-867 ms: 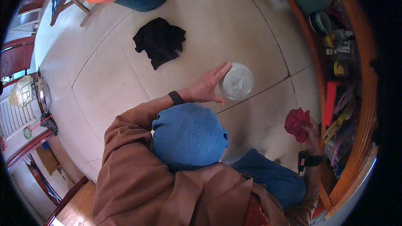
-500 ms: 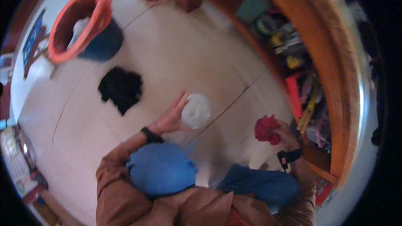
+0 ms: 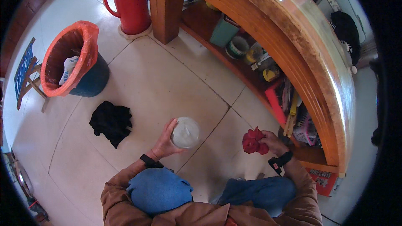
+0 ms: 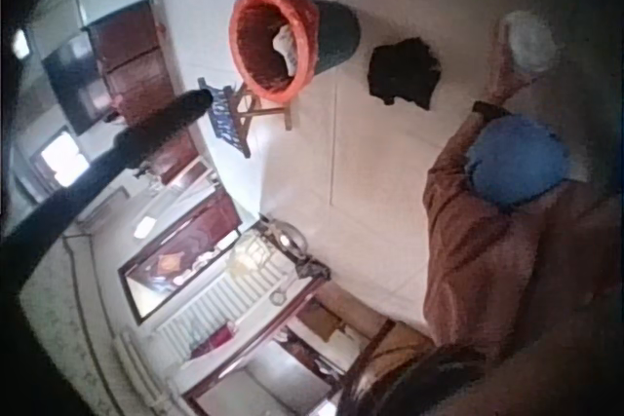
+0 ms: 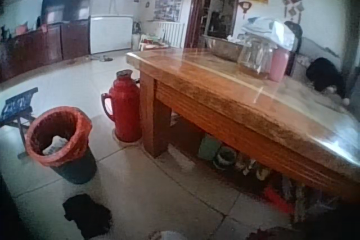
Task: The person sits on the floor and cleans under a wooden table using a red cloth. They wipe the table's underside and legs, move items like a plastic container and a small box, and place a white container on the table. The person also handles a paper document and a green can before continuing to wipe the area.
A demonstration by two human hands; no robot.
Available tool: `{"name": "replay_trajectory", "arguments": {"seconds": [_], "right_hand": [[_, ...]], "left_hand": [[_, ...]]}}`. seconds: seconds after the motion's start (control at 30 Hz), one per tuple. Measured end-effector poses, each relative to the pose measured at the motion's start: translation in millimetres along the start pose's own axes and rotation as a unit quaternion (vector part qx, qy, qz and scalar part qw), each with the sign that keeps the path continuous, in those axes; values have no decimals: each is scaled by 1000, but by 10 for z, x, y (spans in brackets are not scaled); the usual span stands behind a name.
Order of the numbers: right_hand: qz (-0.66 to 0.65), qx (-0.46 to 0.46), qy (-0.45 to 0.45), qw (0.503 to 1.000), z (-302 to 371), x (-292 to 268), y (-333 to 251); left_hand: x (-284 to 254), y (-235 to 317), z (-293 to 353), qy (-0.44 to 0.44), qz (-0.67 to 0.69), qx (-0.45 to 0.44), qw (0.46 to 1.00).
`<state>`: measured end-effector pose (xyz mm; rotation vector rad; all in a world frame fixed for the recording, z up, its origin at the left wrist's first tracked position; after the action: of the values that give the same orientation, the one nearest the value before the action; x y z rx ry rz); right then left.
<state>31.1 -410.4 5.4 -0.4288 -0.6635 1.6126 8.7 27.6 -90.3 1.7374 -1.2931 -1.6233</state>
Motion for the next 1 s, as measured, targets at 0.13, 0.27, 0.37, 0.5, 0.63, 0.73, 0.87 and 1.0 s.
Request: {"name": "replay_trajectory", "arguments": {"seconds": [0.13, 0.27, 0.37, 0.5, 0.63, 0.73, 0.87, 1.0], "right_hand": [[-3, -30, -4, 1000, 5, 3, 5], [19, -24, 9, 999, 30, 49, -32], [35, -21, 1, 999, 25, 76, -69], [7, -19, -20, 1000, 8, 111, -35], [68, 1, 4, 998, -70, 197, 34], [97, -19, -27, 995, -212, 358, 15], [149, -50, -25, 987, -622, 644, 26], [154, -23, -64, 986, -1057, 885, 89]], "left_hand": [[42, -58, -13, 25, 35, -17, 999], [59, -99, -11, 29, 52, -56, 997], [68, -131, -34, 39, 98, -90, 990], [77, -194, -73, 57, 156, -124, 978], [68, -284, -88, 53, 190, -168, 966], [12, -333, -125, 57, 219, -177, 958], [-48, -348, -211, 52, 199, -173, 963], [-91, -332, -293, 52, 184, -164, 968]]}}
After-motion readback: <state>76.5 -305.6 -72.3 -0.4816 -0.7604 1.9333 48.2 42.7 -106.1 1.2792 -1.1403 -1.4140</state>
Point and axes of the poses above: each hand's wrist, its own z-axis away from the middle knuckle, its own x-axis out of the palm, y = z × x, the point moved 2 cm from there along -z, towards the middle knuckle, and after that the axes turned 14 degrees about -z, right-handed, at the moved point
